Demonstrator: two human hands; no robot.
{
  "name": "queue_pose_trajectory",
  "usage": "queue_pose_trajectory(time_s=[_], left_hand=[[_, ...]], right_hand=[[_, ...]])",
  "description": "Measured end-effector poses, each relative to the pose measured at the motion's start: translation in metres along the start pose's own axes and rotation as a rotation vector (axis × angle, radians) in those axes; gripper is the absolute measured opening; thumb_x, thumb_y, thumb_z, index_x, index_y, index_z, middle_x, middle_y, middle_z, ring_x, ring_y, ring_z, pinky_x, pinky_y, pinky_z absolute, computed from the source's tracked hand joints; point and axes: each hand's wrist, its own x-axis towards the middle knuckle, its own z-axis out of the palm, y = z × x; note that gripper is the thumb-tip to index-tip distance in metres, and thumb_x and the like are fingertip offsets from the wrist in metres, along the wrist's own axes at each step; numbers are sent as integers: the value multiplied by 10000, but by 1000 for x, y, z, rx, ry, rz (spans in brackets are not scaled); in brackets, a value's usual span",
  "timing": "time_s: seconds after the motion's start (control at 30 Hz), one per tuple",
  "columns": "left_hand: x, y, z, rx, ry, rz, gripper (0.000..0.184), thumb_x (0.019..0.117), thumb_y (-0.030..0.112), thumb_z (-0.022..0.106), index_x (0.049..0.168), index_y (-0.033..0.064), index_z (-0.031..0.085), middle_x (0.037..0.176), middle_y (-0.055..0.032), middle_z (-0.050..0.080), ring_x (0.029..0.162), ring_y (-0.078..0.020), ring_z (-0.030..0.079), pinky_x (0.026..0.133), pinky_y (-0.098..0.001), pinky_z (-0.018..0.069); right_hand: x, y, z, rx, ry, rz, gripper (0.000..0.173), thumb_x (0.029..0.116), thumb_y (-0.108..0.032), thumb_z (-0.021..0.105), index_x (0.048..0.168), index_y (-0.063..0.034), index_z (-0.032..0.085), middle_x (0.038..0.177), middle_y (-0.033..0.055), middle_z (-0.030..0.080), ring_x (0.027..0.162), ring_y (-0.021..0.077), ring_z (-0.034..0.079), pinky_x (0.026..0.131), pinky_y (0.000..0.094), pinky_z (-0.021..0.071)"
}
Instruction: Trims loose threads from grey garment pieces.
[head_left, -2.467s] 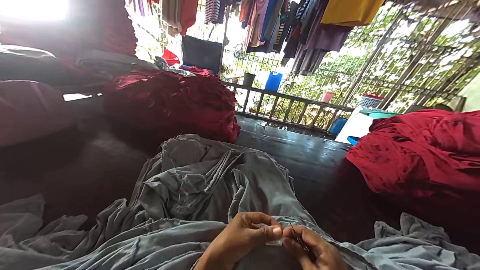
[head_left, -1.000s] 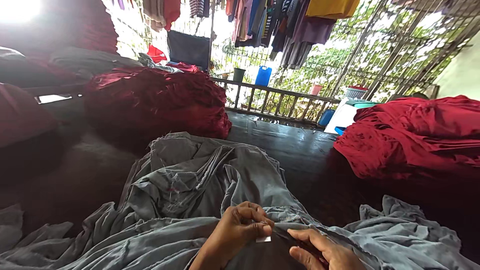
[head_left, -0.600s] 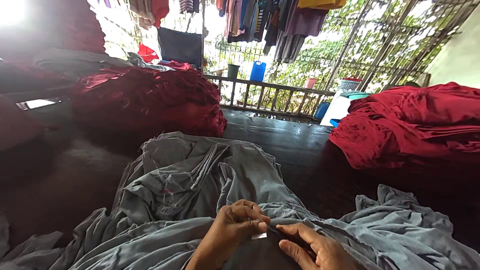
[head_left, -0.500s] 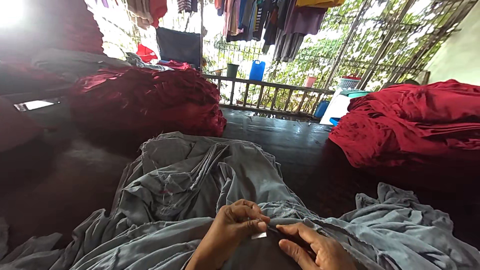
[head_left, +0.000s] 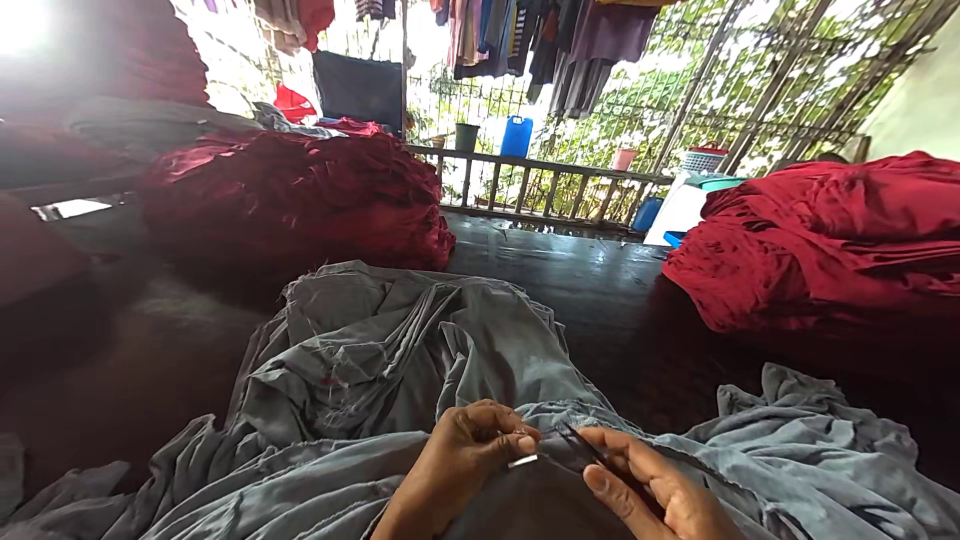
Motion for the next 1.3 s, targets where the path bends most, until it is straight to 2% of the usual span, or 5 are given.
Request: queue_pose_trajectory(time_s=[0.13,0.3,0.8,1.0,1.3], left_hand=[[-1,13,3,149,-16,-39,55,899,21,687,922,7,735,911,73,710,815,87,631,744,-109,525],[-1,15,2,153,-84,17,66,889,0,676,909,1,739,851,98,705,776,111,620,730,-94,518],[-3,44,0,63,-140,-320,112,941,19,643,898,101,706,805,138,686,708,88,608,660,-118,502],[-5,51,0,-47,-127,-317,165,945,16,629,870,129,721,779,138,689,702,76,625,654,-127,520],[-7,54,8,-24,-97,-226,104,932,13,647,894,90,705,808,131,680,732,80,613,688,-127,512]], right_hand=[[-2,-3,7,38,90,-84,480,951,-211,701,1239,153,578,804,3,593,669,-28,484,628,158,417],[0,-3,39,-119,256,-293,264,867,-69,754,1049,120,726,897,225,682,764,178,640,720,235,532],[-9,20,33,-401,213,-686,118,917,39,607,954,36,719,845,235,638,741,282,640,683,274,533],[-14,1,7,-124,5,-316,496,1021,-306,597,1158,171,573,940,198,678,832,135,652,769,291,544],[8,-19,-35,80,-127,-2,158,1031,-87,505,1104,9,608,814,-112,581,665,-91,508,629,111,433]])
